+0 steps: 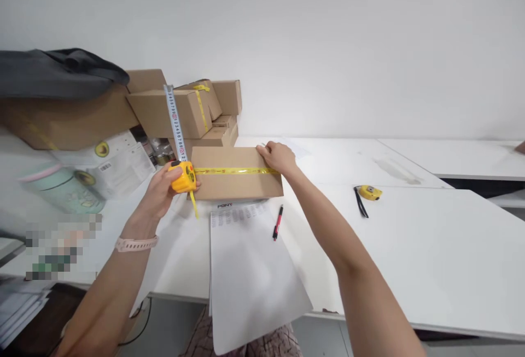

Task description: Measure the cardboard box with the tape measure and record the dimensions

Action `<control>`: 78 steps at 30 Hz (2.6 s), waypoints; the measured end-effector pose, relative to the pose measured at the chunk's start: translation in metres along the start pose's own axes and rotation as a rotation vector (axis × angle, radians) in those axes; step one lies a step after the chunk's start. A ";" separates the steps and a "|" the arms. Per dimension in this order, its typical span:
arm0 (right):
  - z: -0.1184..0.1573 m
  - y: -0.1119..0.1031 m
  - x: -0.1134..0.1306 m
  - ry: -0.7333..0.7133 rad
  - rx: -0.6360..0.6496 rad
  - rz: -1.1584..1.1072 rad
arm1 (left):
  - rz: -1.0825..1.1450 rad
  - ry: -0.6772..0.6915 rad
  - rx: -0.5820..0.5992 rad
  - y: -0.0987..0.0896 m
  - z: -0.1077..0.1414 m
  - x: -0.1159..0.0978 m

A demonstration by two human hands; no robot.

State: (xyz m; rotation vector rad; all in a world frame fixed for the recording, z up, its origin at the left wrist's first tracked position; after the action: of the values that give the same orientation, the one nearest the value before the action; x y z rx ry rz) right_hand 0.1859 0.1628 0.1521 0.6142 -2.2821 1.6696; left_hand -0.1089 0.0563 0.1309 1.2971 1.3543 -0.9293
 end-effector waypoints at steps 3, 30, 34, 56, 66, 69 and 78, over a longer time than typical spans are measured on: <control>-0.010 0.014 0.017 -0.168 -0.061 0.061 | -0.020 0.062 -0.040 0.010 0.018 0.006; 0.005 0.040 0.033 -0.456 -0.101 0.171 | 0.194 -0.345 0.361 0.079 0.145 0.119; 0.004 0.043 0.031 -0.459 -0.131 0.163 | 0.242 -0.345 0.413 0.078 0.143 0.120; 0.003 0.040 0.071 -0.492 -0.071 0.500 | 0.420 -0.437 0.406 0.076 0.137 0.121; 0.000 0.043 0.068 -0.490 -0.073 0.381 | 0.396 -0.393 0.417 0.071 0.137 0.117; 0.002 0.041 0.043 -0.441 -0.122 0.220 | 0.289 -0.349 0.419 0.058 0.152 0.120; 0.052 0.051 0.034 -0.459 -0.279 0.187 | 0.142 -0.428 0.486 0.038 0.184 0.146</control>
State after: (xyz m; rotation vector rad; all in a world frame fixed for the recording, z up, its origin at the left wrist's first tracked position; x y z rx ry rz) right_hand 0.1348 0.1197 0.1072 0.8058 -2.9107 1.3458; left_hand -0.0330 -0.0852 -0.0444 1.4213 0.7175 -1.3958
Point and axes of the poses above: each hand's wrist, its own z-axis away from the middle knuckle, its own y-axis out of the palm, x = y × z, the point moved 3 cm from there along -z, towards the middle knuckle, and after that the axes turned 1 degree about -z, right-handed, at the moved point
